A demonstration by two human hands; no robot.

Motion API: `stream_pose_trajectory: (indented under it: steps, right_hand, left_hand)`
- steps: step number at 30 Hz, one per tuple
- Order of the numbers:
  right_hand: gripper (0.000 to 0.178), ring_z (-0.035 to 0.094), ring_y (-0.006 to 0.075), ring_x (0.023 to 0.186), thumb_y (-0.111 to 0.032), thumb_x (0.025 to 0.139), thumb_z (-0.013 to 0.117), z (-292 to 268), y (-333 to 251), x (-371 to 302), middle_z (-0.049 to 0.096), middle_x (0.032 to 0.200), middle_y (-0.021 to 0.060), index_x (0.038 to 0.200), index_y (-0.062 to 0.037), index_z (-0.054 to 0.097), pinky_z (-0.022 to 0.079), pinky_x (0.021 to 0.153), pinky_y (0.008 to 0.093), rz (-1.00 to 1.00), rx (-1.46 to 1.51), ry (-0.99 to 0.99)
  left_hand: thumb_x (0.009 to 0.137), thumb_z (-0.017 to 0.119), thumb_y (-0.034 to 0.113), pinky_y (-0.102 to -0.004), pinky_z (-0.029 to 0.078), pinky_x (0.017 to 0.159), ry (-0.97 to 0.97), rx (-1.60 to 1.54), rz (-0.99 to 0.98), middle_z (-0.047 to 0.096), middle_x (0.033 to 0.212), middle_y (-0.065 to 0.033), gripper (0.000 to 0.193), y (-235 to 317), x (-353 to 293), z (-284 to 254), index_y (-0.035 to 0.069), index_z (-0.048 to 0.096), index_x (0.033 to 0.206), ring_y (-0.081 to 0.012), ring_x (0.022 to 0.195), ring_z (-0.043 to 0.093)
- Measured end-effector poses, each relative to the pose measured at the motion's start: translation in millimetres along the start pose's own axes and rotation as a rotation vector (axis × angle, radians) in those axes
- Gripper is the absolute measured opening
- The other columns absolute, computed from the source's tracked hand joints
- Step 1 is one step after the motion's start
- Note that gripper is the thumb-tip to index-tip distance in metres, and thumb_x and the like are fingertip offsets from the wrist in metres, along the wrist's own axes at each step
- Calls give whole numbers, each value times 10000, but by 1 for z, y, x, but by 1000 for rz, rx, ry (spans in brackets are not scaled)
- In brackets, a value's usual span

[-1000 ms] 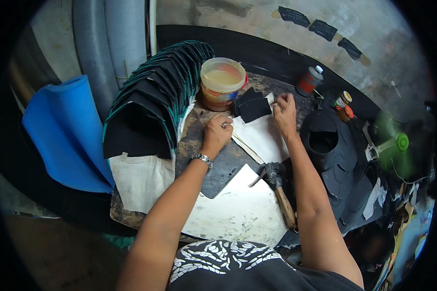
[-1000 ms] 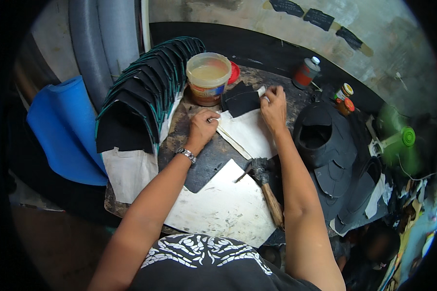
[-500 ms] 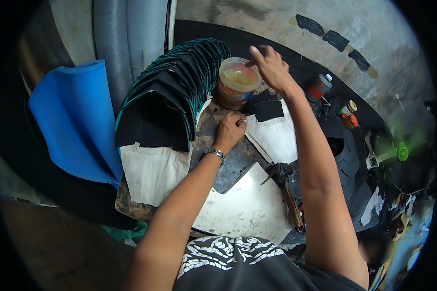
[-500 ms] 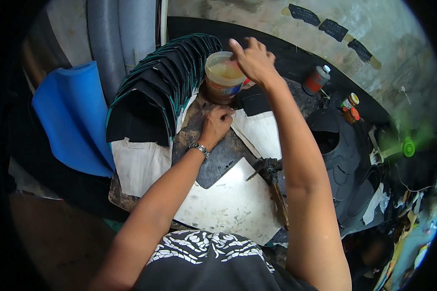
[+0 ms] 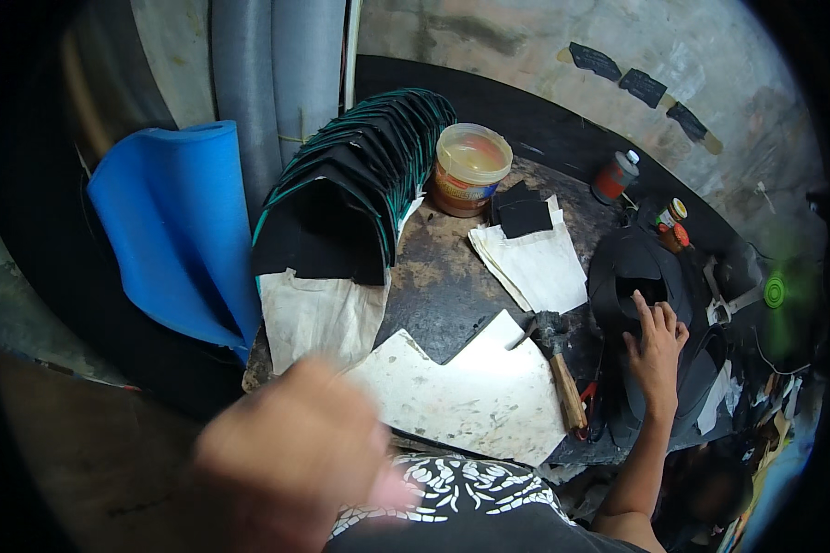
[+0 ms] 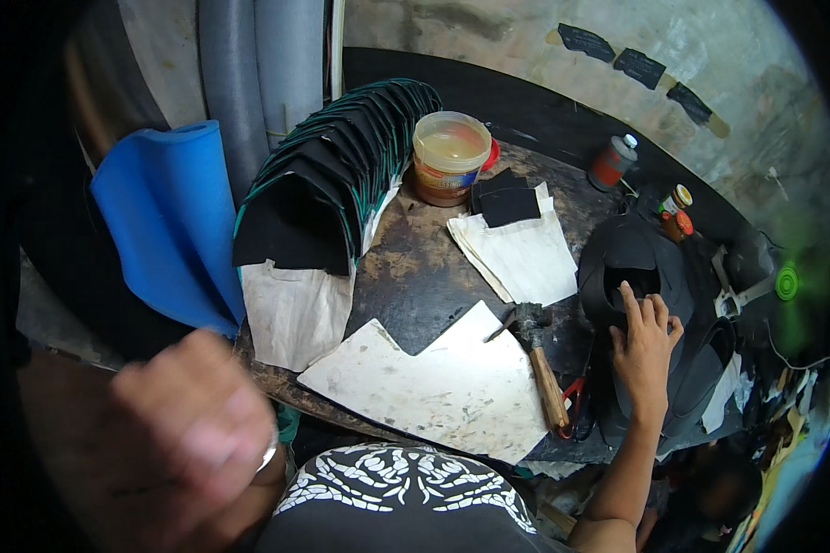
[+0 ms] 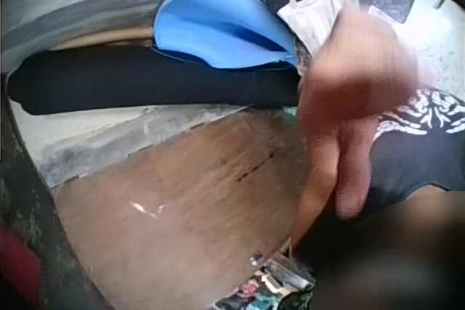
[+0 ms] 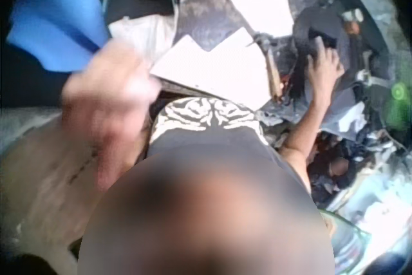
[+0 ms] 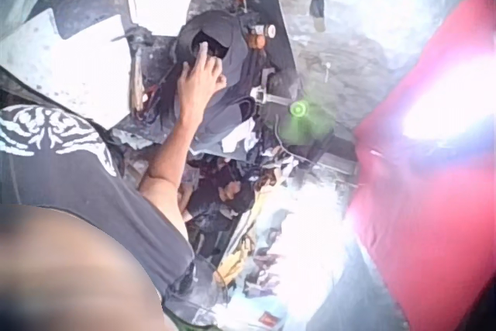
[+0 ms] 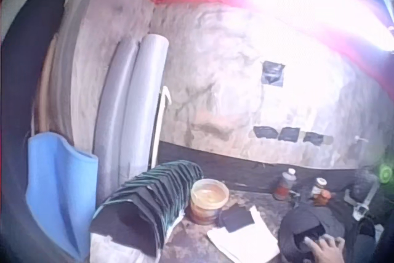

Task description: The person assembles slipper components by hand, pressing black fabric onto a green sole and using a hammer to secure the edges. The person repeatedly flips the slipper, aligns parts, and taps them into place on a cluttered workbench.

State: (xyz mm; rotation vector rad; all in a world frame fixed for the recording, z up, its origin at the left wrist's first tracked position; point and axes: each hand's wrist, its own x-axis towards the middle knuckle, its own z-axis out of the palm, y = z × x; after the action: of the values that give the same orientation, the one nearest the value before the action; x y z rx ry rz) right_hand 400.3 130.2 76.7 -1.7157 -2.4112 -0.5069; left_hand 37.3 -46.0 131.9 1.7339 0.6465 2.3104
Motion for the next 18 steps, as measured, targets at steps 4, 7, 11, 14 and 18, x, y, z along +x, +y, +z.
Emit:
stream_pose_trajectory:
  steps: [4,7,11,14,18]
  right_hand:
    - [798,506,307,1220,99,761,719,7,2,3,595,1251,125,1481,-177,514,398,1073,410,-22,236,26]
    - [810,528,310,1112,189,746,682,-3,2,14,629,1133,97,1458,-172,545,443,1018,392,-40,368,183]
    - [730,553,244,1054,127,803,712,-30,-13,14,629,1319,76,1466,-128,542,464,987,358,-60,409,496]
    - [739,594,189,1007,2,850,753,-54,-37,5,477,1541,120,1517,-52,437,484,976,317,-76,584,691]
    - [820,561,154,1118,-131,918,739,-80,-70,-3,260,1655,136,1581,-30,267,443,1056,311,-106,1307,761]
  left_hand:
    - [966,613,245,-343,386,601,-10,84,-3,604,855,25,56,76,31,16,213,604,922,-148,665,537]
    - [977,608,326,-382,415,631,-224,948,-3,630,875,28,141,98,43,25,189,593,1006,-171,655,552]
    - [962,623,318,-391,416,685,-231,612,57,613,944,-4,157,84,34,9,171,610,1017,-194,729,552]
    - [952,634,312,-397,417,725,-202,405,65,599,995,-27,171,73,27,0,158,623,1025,-211,785,553]
    - [937,648,304,-405,418,779,-167,287,93,582,1064,-59,192,66,28,-5,140,640,1036,-234,859,554]
